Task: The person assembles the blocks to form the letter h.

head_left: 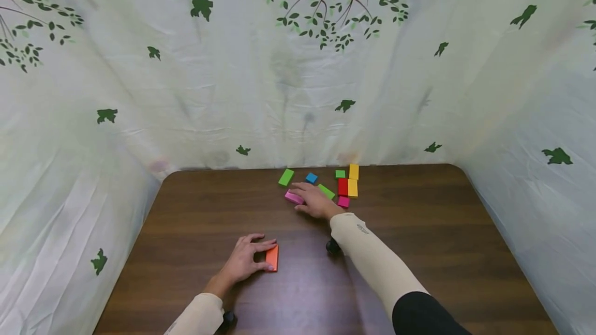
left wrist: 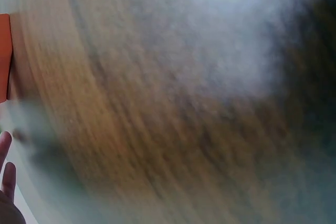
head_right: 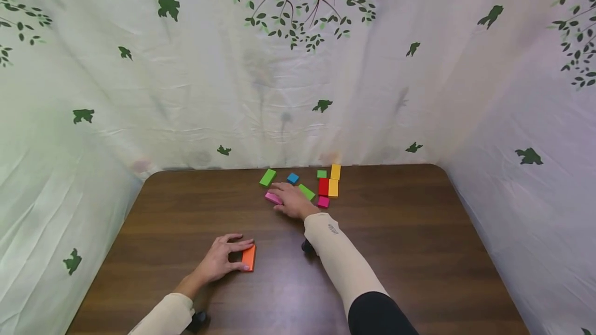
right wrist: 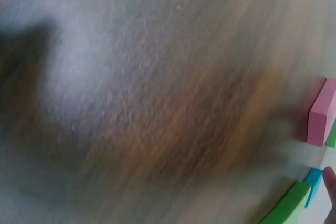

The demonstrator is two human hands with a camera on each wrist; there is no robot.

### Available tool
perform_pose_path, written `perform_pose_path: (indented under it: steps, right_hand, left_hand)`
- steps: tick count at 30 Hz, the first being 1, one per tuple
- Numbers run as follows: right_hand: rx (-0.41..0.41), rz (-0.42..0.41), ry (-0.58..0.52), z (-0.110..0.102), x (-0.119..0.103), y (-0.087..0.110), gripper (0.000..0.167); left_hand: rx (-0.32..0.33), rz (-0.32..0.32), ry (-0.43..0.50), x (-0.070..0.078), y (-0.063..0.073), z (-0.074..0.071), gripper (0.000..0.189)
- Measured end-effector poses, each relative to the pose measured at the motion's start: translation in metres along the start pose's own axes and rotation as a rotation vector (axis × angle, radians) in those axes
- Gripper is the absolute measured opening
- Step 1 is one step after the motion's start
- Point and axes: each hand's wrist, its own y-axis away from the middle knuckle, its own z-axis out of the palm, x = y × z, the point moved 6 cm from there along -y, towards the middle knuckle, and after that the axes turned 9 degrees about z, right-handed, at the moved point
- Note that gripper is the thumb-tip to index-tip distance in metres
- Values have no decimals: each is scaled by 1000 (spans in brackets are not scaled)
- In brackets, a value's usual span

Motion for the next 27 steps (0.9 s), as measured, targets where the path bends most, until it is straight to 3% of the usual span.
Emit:
perform_pose_path:
  steps: [9, 19, 27]
  right_hand:
    - [-14, -69, 57, 9, -9, -1, 53]
    - [-67, -29, 99, 21, -7, -5, 53]
    - [-48, -76, 86, 22, -8, -3, 52]
  left_hand:
    - [-14, -2, 26, 2, 2, 0, 60]
    - [5, 48, -40, 4, 1, -2, 57]
    - [-16, 63, -53, 4, 4, 0, 59]
